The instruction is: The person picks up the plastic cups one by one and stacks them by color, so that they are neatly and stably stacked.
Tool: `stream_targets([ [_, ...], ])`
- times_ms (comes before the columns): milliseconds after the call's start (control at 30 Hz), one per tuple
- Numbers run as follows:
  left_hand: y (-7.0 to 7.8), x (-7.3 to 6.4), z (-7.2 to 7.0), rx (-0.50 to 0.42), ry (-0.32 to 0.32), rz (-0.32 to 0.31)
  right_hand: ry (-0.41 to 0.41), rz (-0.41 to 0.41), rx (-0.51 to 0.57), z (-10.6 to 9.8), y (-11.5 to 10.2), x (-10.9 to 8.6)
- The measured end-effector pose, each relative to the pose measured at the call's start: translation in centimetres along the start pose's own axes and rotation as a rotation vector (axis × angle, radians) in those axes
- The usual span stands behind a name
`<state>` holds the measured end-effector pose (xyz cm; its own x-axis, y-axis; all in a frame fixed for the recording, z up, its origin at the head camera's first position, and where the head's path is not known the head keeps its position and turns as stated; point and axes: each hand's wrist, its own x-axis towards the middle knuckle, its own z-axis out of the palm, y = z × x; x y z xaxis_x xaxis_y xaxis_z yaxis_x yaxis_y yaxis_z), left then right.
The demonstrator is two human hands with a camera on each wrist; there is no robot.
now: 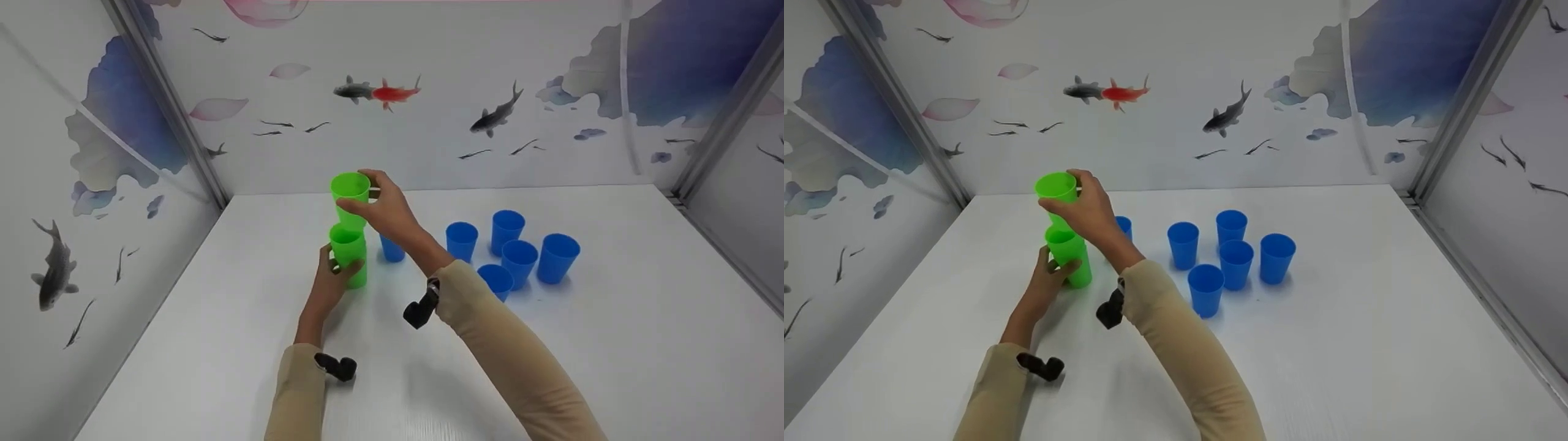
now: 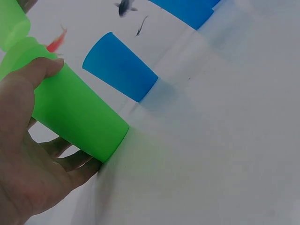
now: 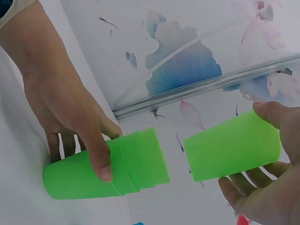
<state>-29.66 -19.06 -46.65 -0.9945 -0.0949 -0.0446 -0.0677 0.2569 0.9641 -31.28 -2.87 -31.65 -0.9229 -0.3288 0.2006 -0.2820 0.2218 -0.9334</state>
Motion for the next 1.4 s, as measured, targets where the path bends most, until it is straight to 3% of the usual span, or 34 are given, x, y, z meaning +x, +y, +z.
stream_targets([
  [367,0.2,0.3,-0.3,0.012,-0.014,-0.001,-0.025,0.021,-0.027,2.3,1.3,0.2],
  [800,0.2,-0.1,-0.1,0.02,-0.021,-0.01,-0.056,0.032,-0.082,2.7,4.2,-0.1],
  [1167,0.2,-0.1,0.1,0.012,-0.007,-0.001,-0.054,0.019,-0.077,1.4,4.5,-0.5],
  [1400,0.1,-0.2,0.1,-0.008,0.017,0.01,0.003,-0.02,-0.085,-0.5,3.5,-0.8],
])
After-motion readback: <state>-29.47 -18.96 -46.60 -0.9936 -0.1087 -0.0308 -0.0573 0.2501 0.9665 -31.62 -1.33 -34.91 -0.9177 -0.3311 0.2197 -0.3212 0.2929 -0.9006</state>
